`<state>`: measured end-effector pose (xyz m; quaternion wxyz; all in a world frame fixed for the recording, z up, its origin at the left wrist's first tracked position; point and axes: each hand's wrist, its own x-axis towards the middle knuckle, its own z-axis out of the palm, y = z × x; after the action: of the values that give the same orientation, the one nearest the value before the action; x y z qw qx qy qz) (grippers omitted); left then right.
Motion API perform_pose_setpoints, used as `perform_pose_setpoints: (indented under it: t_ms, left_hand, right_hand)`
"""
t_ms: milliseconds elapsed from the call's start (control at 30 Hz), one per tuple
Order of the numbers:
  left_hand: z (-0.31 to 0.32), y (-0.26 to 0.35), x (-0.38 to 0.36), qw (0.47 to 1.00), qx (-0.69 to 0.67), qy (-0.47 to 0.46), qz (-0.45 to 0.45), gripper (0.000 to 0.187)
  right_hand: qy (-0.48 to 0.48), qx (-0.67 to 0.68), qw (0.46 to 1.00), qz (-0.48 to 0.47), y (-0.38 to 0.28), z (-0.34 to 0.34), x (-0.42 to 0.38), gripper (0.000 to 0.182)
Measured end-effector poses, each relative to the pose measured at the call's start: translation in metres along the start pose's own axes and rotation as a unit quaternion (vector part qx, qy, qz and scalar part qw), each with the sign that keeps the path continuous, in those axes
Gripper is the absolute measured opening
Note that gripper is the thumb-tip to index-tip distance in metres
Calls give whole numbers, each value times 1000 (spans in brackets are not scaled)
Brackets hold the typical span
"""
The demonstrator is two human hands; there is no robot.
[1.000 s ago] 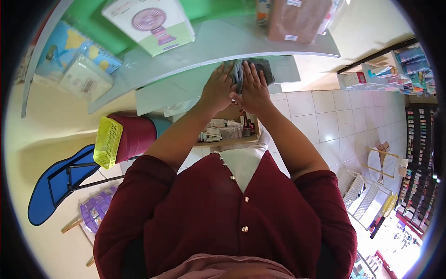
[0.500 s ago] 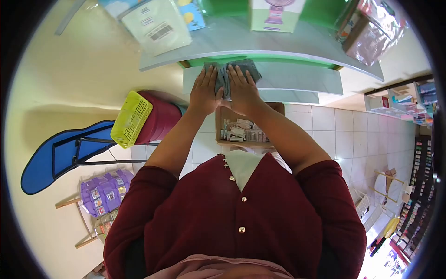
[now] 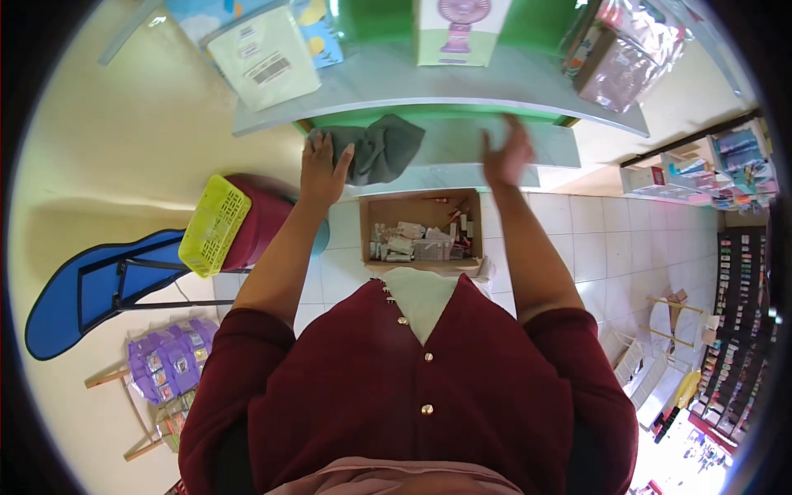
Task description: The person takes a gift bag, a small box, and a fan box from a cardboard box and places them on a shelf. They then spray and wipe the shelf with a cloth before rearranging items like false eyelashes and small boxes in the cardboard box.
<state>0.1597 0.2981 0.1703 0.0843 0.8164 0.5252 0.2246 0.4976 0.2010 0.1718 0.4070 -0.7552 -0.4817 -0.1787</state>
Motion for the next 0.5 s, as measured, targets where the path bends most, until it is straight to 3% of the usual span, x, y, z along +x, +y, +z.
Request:
perform_pose_setpoints:
  t_ms: [33,67,100,133,167,200,233,267,400,467,500]
  left_hand:
    - [0,10,-1,1000,20,0,-6,72]
    - [5,18,-2,1000,16,-2,-3,72]
    - [12,26,-4,998,67,10,5,72]
    - [19,36,-4,993,118,23,14,72]
    - [28,47,-3,993,115,23,19,72]
    - [36,60,-2,992,127,11,17,71]
    - [45,74,0,990,139,0,15,71]
    - [54,88,0,990,138,3,20,71]
    - [76,162,3,992,110,-26,48,62]
    - [68,199,4,980,87,-122,131,54]
    - [75,208,3,981,88,-119,127,54]
  right_hand:
    - [81,-1,997,6,56,-9,6,57]
    - [76,-80,976,190,91,-19,7,58]
    - [19,-115,909,401,115,-37,18,64]
    - [-17,-118,883,455,161,-41,17,70]
    - [-78,90,834,538,173,-59,26,68]
    - [-134,295,740,589,187,-74,33,65]
    - [-102,489,650,572,196,-72,32,56]
    - [-100,575,543,604,204,-71,35,48]
    - [-123,628,508,577,206,-71,37,41]
    - [-138,634,501,573,212,-71,42,41]
    - [-149,609,513,587,210,-74,47,41]
